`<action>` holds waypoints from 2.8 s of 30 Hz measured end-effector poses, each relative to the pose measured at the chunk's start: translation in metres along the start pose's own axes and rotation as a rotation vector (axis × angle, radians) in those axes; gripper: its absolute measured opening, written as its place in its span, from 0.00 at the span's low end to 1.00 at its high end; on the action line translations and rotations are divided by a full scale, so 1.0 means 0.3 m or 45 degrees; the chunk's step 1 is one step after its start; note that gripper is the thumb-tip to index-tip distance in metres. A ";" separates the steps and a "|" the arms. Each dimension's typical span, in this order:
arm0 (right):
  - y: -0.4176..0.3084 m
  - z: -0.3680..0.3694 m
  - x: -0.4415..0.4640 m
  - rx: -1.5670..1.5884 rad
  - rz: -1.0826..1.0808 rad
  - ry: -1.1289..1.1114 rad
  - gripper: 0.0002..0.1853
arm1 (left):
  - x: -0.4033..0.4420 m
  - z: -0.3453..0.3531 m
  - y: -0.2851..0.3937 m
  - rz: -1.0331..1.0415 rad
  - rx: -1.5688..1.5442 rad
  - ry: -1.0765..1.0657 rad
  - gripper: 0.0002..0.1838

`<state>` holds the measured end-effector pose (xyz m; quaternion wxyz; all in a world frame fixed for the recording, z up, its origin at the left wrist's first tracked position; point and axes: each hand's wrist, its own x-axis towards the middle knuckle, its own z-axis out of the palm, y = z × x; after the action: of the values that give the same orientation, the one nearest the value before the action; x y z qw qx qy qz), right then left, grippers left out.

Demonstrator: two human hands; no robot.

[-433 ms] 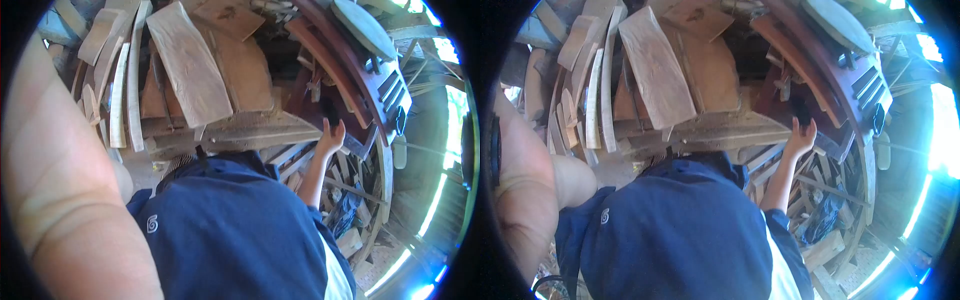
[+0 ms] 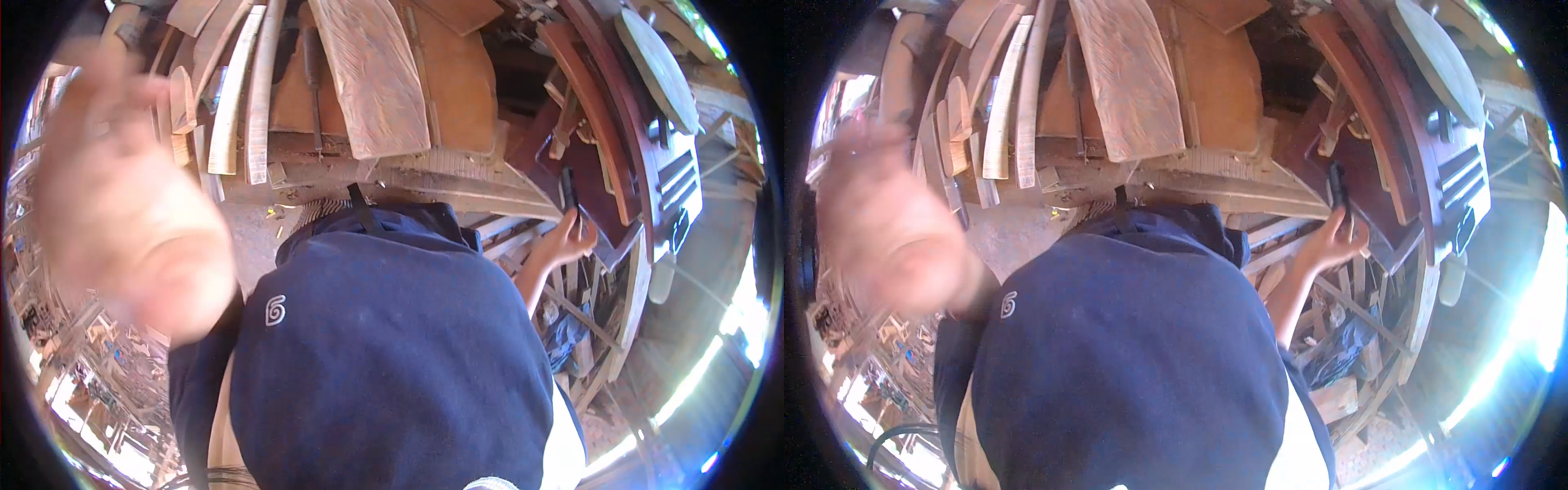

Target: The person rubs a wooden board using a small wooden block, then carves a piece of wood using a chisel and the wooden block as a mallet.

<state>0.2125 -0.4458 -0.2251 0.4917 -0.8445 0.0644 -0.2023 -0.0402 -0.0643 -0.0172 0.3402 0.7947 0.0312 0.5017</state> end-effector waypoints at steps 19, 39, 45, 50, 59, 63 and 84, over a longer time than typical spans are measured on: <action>-0.221 0.444 -1.212 -0.111 -0.947 -3.329 0.33 | -1.762 -0.194 -0.108 -2.365 0.660 -0.969 0.26; -0.521 0.451 -1.262 0.567 -1.179 -3.892 0.21 | -1.209 -0.213 0.145 -2.451 -0.015 0.194 0.22; -0.601 0.475 -1.234 0.182 -0.837 -3.975 0.23 | -1.086 -0.348 0.346 -2.291 -0.324 0.358 0.22; -0.625 0.508 -1.279 -0.087 -1.226 -3.889 0.24 | -1.021 -0.484 0.342 -2.502 -0.444 0.153 0.22; -0.631 0.552 -1.316 0.186 -1.291 -3.618 0.30 | -1.185 -0.262 0.189 -2.064 0.356 0.490 0.25; -0.675 0.575 -1.280 0.164 -1.697 -3.264 0.33 | -1.682 -0.226 -0.030 -2.174 -0.006 0.750 0.20; -0.709 0.608 -1.042 0.562 -0.912 -3.113 0.17 | -0.613 -0.472 -0.050 -1.425 0.281 -0.418 0.18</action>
<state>-0.0172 -0.0950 -0.2092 0.2782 -0.3521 -0.6876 0.5708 -0.2427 -0.0526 -0.1310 0.4689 0.7553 0.4444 0.1102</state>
